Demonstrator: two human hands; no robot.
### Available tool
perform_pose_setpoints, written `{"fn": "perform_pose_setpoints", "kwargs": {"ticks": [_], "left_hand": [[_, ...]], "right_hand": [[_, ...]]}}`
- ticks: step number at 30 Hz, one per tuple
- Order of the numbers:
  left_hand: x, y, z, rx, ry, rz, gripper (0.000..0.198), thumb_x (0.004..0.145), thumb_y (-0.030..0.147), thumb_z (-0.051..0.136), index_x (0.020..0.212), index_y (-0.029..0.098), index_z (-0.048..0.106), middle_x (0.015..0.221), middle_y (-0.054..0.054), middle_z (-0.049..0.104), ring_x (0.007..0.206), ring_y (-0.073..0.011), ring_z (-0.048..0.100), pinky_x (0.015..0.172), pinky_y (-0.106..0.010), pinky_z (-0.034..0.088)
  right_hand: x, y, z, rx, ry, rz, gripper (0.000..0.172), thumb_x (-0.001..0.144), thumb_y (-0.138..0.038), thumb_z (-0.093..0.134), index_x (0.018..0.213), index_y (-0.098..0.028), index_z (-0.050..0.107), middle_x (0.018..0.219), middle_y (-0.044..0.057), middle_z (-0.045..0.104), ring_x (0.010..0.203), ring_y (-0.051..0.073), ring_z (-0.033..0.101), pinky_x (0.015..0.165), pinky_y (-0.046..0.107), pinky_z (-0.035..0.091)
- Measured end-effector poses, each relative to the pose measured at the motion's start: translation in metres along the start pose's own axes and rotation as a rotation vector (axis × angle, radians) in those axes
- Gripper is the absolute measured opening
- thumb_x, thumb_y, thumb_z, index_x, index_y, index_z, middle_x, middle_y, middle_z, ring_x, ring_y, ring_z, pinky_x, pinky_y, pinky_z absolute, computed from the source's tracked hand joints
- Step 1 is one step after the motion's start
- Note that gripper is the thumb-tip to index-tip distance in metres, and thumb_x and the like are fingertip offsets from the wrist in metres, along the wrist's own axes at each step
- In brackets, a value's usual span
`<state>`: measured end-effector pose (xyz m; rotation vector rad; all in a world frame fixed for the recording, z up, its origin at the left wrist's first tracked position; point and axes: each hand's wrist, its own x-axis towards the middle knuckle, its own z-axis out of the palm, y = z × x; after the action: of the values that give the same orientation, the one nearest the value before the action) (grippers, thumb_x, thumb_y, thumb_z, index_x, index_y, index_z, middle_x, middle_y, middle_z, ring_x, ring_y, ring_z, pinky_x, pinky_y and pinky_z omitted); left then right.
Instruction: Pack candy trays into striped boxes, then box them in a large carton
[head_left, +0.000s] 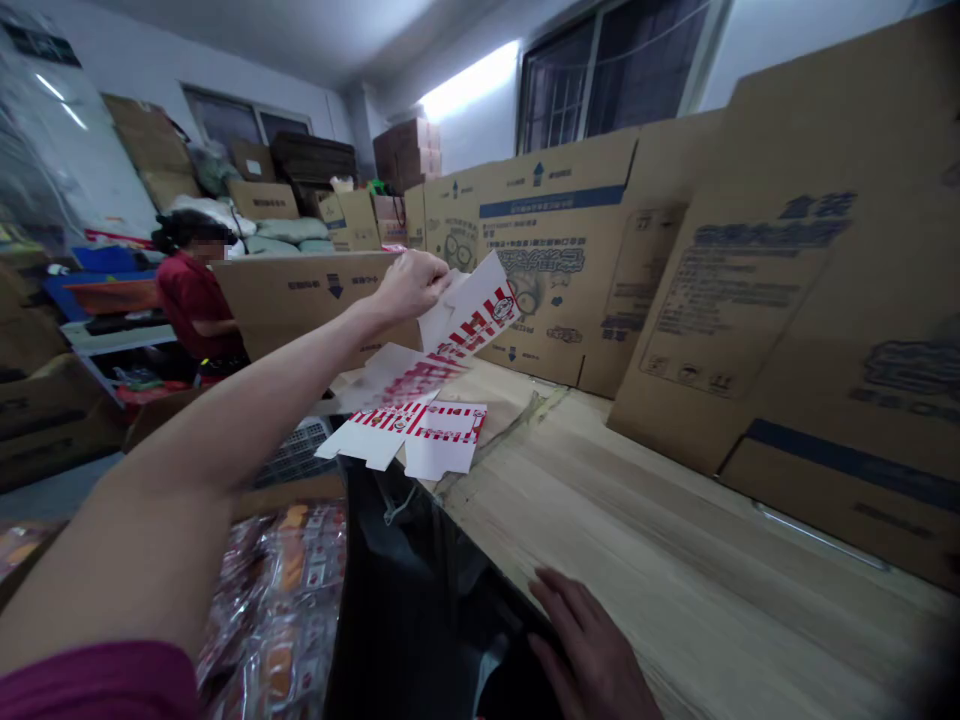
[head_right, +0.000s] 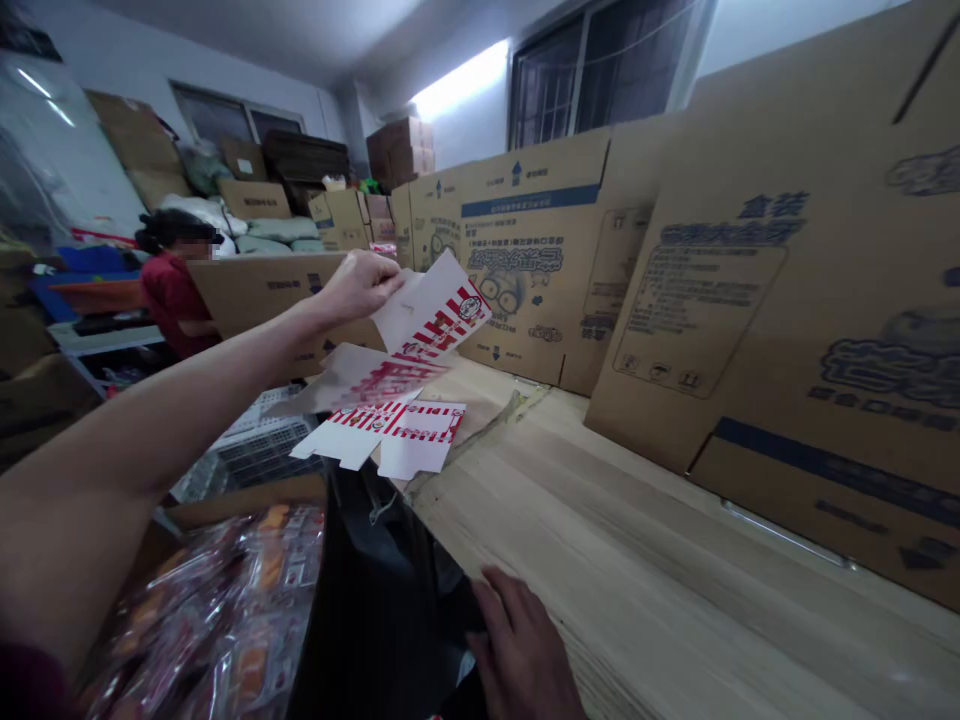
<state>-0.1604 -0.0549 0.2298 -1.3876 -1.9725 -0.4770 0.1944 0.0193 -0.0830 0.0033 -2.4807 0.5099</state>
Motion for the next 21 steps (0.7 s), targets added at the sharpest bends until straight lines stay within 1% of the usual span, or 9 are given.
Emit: {"fn": "perform_pose_setpoints", "kwargs": {"ticks": [3,5,8,10,13,16,18,19,21], "left_hand": [[0.012,0.043,-0.04,-0.114,0.039,0.054,0.03,0.075,0.016,0.05,0.048,0.017,0.036,0.054,0.004,0.023,0.055,-0.0095,0.029,0.058,-0.029,0.023],[0.016,0.074,-0.067,-0.169,0.043,0.058,0.028,0.074,0.013,0.051,0.051,0.017,0.037,0.058,0.004,0.02,0.058,-0.0084,0.03,0.059,-0.028,0.025],[0.015,0.121,-0.103,-0.228,0.03,0.065,0.018,0.074,0.009,0.05,0.058,0.013,0.043,0.065,0.003,0.023,0.064,-0.0078,0.036,0.063,-0.026,0.029],[0.01,0.151,-0.125,-0.252,0.011,0.078,0.014,0.075,0.009,0.049,0.062,0.01,0.046,0.067,0.002,0.025,0.065,-0.0077,0.04,0.063,-0.025,0.032],[0.002,0.186,-0.154,-0.292,-0.042,0.105,0.016,0.079,0.014,0.048,0.064,0.009,0.047,0.064,0.003,0.029,0.062,-0.0064,0.043,0.062,-0.024,0.035],[-0.004,0.203,-0.175,-0.338,-0.041,0.122,0.021,0.085,0.02,0.047,0.07,0.006,0.051,0.063,0.003,0.035,0.063,-0.0046,0.043,0.064,-0.024,0.035],[-0.005,0.208,-0.179,-0.387,0.008,0.113,0.024,0.087,0.023,0.048,0.075,0.003,0.054,0.063,0.004,0.038,0.065,-0.0031,0.042,0.067,-0.025,0.034],[-0.006,0.209,-0.177,-0.422,0.028,0.099,0.024,0.087,0.023,0.049,0.077,0.001,0.055,0.063,0.004,0.039,0.065,-0.0027,0.041,0.067,-0.025,0.034],[-0.006,0.212,-0.163,-0.511,0.028,0.065,0.022,0.085,0.022,0.053,0.08,0.0,0.057,0.062,0.003,0.043,0.064,-0.003,0.042,0.067,-0.024,0.034]], "right_hand": [[0.055,-0.039,-0.033,-0.12,0.156,-0.275,0.042,0.09,-0.013,0.048,0.132,-0.012,0.051,0.137,0.018,0.052,0.125,0.027,0.051,0.097,0.044,0.051],[0.084,-0.074,-0.058,-0.178,0.24,-0.417,0.043,0.09,-0.013,0.047,0.132,-0.008,0.05,0.142,0.02,0.047,0.133,0.03,0.041,0.103,0.046,0.046],[0.106,-0.125,-0.093,-0.271,0.253,-0.588,0.046,0.093,-0.015,0.046,0.138,-0.011,0.044,0.148,0.015,0.04,0.141,0.028,0.028,0.112,0.05,0.034],[0.11,-0.151,-0.113,-0.349,0.255,-0.661,0.042,0.094,-0.012,0.043,0.136,-0.012,0.046,0.149,0.013,0.04,0.142,0.027,0.025,0.114,0.053,0.027],[0.101,-0.177,-0.144,-0.459,0.228,-0.75,0.024,0.093,-0.009,0.044,0.109,-0.009,0.063,0.127,0.015,0.059,0.138,0.029,0.032,0.116,0.057,0.02],[0.077,-0.196,-0.176,-0.484,0.225,-0.811,0.021,0.093,-0.012,0.045,0.086,-0.015,0.065,0.1,0.008,0.067,0.128,0.026,0.044,0.117,0.057,0.016],[0.052,-0.21,-0.194,-0.451,0.25,-0.799,0.024,0.095,-0.013,0.043,0.082,-0.018,0.063,0.092,0.003,0.066,0.115,0.021,0.054,0.117,0.051,0.021],[0.039,-0.217,-0.201,-0.428,0.251,-0.78,0.026,0.095,-0.013,0.041,0.08,-0.019,0.062,0.088,0.002,0.065,0.103,0.018,0.058,0.116,0.046,0.027],[0.012,-0.229,-0.212,-0.383,0.216,-0.67,0.03,0.095,-0.014,0.038,0.076,-0.02,0.06,0.076,0.0,0.062,0.08,0.014,0.06,0.104,0.038,0.042]]}}
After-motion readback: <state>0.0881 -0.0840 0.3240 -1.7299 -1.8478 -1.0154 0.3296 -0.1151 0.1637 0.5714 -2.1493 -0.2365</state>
